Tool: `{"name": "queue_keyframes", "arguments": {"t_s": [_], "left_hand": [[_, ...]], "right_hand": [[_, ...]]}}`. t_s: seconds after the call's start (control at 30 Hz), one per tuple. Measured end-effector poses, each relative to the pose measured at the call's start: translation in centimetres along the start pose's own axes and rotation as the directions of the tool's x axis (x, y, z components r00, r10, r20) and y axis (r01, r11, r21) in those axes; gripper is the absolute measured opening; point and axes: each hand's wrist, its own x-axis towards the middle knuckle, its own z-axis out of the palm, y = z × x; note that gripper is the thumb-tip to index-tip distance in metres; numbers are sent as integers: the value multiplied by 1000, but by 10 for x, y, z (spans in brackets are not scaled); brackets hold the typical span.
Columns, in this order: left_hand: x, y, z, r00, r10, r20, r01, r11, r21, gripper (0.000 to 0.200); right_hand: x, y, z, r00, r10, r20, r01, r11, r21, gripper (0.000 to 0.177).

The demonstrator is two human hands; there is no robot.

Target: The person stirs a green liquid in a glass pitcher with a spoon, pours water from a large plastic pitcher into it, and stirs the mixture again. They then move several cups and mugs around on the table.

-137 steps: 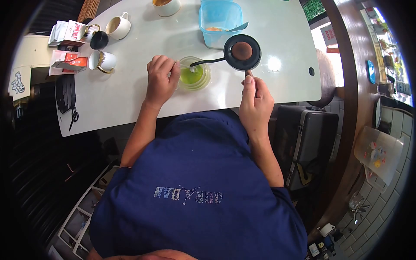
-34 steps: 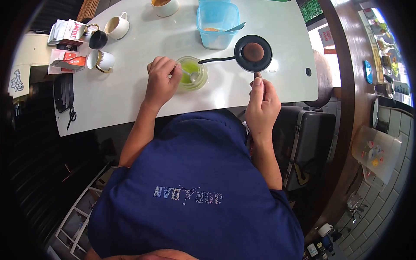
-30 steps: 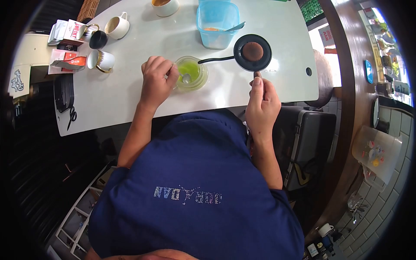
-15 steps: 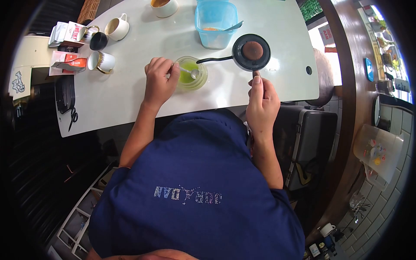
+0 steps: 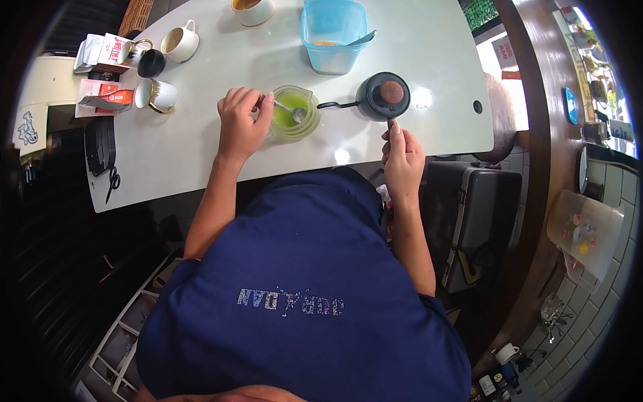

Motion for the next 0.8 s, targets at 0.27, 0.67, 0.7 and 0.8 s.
{"name": "queue_keyframes", "arguments": {"t_s": [0.27, 0.67, 0.7, 0.8], "left_hand": [[-2, -2, -2, 1000, -24, 20, 23, 999, 22, 22], [-7, -5, 0, 999, -38, -1, 38, 999, 23, 22], [-7, -4, -2, 999, -52, 12, 52, 999, 15, 24], [-10, -4, -5, 996, -80, 38, 80, 997, -3, 27]], "right_hand": [[10, 36, -8, 997, -28, -77, 17, 990, -140, 35], [18, 48, -8, 998, -26, -66, 17, 990, -141, 36], [18, 45, -7, 998, -11, -65, 3, 992, -128, 36], [19, 42, -9, 999, 28, -33, -31, 995, -95, 37]]}}
